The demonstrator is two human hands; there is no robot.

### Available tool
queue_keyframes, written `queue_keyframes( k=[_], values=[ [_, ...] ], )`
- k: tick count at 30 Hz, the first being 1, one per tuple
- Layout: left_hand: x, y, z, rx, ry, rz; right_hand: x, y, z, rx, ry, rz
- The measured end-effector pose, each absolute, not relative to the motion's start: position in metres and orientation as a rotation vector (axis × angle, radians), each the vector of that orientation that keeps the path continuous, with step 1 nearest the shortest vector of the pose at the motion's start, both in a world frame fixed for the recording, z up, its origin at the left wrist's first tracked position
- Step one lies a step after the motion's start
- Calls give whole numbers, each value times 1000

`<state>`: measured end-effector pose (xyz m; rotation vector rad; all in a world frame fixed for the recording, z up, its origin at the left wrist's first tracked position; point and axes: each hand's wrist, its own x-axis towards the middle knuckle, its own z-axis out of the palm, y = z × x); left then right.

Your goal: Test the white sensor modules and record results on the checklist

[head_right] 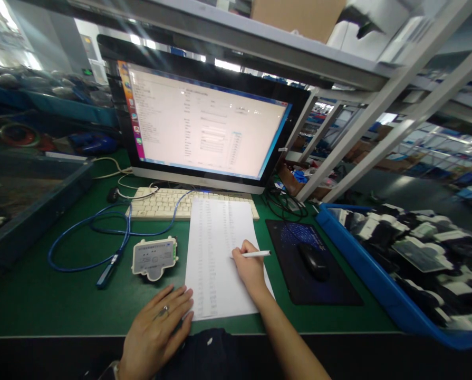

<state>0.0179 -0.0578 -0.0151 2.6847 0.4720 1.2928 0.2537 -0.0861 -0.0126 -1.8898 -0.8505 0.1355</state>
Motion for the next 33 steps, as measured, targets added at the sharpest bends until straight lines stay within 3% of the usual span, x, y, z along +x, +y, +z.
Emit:
queue_keyframes(
  k=[29, 33],
  values=[
    [17, -56, -14, 2684, 460, 1305, 260, -89, -5, -1739, -653, 221],
    [29, -47, -39, 2627, 456, 1663, 263, -97, -7, -1619, -624, 342]
  ],
)
